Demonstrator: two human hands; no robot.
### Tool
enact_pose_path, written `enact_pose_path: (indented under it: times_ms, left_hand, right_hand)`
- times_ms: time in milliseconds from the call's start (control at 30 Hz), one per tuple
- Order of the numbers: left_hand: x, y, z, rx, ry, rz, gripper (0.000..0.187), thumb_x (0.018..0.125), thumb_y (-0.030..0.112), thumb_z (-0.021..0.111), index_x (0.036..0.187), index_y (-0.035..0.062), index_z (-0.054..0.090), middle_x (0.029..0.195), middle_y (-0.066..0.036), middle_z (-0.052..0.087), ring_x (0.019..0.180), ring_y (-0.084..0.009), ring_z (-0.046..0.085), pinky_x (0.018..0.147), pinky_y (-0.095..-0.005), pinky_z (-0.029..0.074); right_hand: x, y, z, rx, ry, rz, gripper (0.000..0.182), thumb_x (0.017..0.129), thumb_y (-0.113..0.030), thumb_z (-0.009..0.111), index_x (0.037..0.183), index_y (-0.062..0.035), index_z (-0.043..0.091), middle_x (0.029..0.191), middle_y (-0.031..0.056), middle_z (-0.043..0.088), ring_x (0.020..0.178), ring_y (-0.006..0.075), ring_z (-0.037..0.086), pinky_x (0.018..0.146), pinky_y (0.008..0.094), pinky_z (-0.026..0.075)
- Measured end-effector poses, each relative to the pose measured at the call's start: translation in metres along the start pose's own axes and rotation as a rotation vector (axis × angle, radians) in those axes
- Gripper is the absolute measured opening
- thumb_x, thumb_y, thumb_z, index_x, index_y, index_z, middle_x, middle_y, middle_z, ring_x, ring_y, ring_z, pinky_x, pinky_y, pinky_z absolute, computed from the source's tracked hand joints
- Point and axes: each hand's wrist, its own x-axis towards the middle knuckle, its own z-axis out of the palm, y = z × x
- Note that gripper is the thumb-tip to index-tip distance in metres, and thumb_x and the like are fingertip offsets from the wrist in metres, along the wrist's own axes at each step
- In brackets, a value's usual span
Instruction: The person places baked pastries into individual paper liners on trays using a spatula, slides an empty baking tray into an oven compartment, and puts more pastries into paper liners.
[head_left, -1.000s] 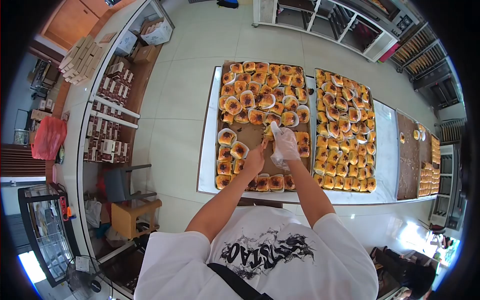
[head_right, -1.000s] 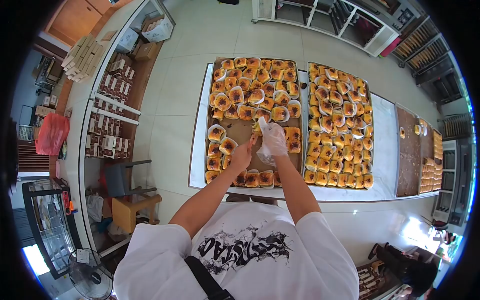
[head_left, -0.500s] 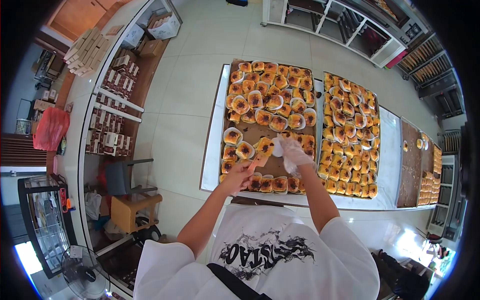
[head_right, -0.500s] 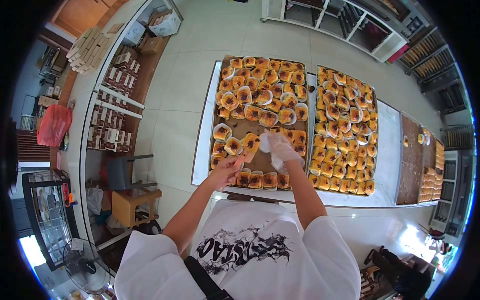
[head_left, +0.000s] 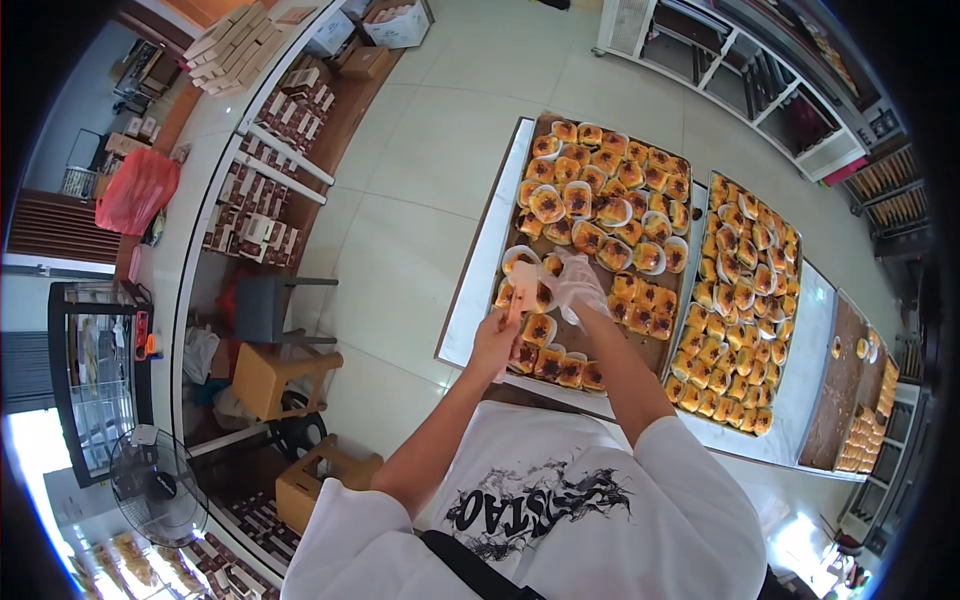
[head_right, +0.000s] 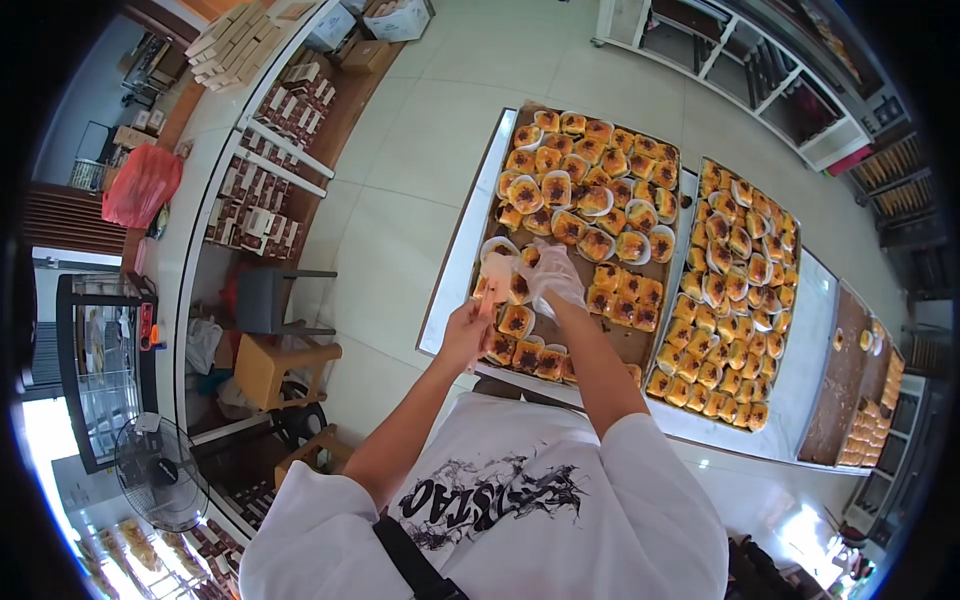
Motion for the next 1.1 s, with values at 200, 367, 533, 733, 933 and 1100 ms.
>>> enact_pose_path:
  times_ms: [200,367,533,733,933,1100]
  left_hand:
    - [0.004,-0.004,0.014,0.211,0.022,-0.024,0.030,0.083,0.027,0.064,0.066,0.0071,0.049,0.055,0.002,0.045,0.045,-0.0067,0.040,0.040,-0.0240,0.031]
    - [0.004,-0.010,0.039,0.345,-0.131,0.065,0.025,0.079,0.020,0.068,0.067,0.0046,0.053,0.055,-0.002,0.049,0.044,-0.0103,0.047,0.039,-0.0271,0.035]
    - [0.006,-0.023,0.055,0.535,-0.092,0.332,0.017,0.081,0.012,0.063,0.071,0.0010,0.055,0.056,-0.002,0.048,0.048,-0.0105,0.045,0.044,-0.0291,0.035]
    - [0.006,-0.027,0.069,0.609,-0.264,0.336,0.022,0.083,0.017,0.061,0.072,-0.0026,0.059,0.056,-0.009,0.054,0.050,-0.0171,0.052,0.049,-0.0318,0.039]
    - [0.012,-0.027,0.081,0.802,-0.486,0.451,0.020,0.083,0.017,0.061,0.081,-0.0025,0.063,0.057,-0.005,0.056,0.050,-0.0117,0.053,0.048,-0.0286,0.041]
    - [0.008,-0.006,0.077,0.831,-0.457,0.243,0.025,0.082,0.022,0.062,0.081,-0.0025,0.060,0.061,-0.009,0.059,0.055,-0.0204,0.057,0.052,-0.0329,0.043]
  right_hand:
    - [-0.013,0.033,0.026,0.643,0.094,0.124,0.052,0.080,-0.041,0.064,0.112,-0.0010,0.057,0.090,0.0070,0.063,0.076,0.0160,0.059,0.067,0.0279,0.046]
    - [-0.058,0.047,0.030,1.132,0.100,0.254,0.042,0.079,-0.036,0.068,0.102,-0.0027,0.056,0.083,0.0042,0.056,0.070,0.0130,0.055,0.061,0.0288,0.047]
    - [-0.103,0.068,0.033,1.353,0.150,0.201,0.049,0.078,-0.022,0.069,0.117,-0.0039,0.045,0.104,0.0060,0.053,0.086,0.0142,0.055,0.070,0.0281,0.048]
    - [-0.145,0.083,0.013,1.278,0.080,0.156,0.044,0.078,-0.022,0.068,0.113,-0.0034,0.050,0.101,0.0059,0.057,0.092,0.0133,0.055,0.075,0.0278,0.047]
    - [-0.152,0.097,0.008,1.359,0.132,0.035,0.038,0.077,-0.023,0.070,0.106,-0.0036,0.055,0.098,0.0056,0.057,0.082,0.0124,0.056,0.071,0.0277,0.048]
    - [-0.149,0.138,0.017,0.758,0.186,0.100,0.031,0.074,-0.022,0.070,0.097,-0.0032,0.061,0.093,0.0082,0.061,0.082,0.0155,0.058,0.074,0.0305,0.048]
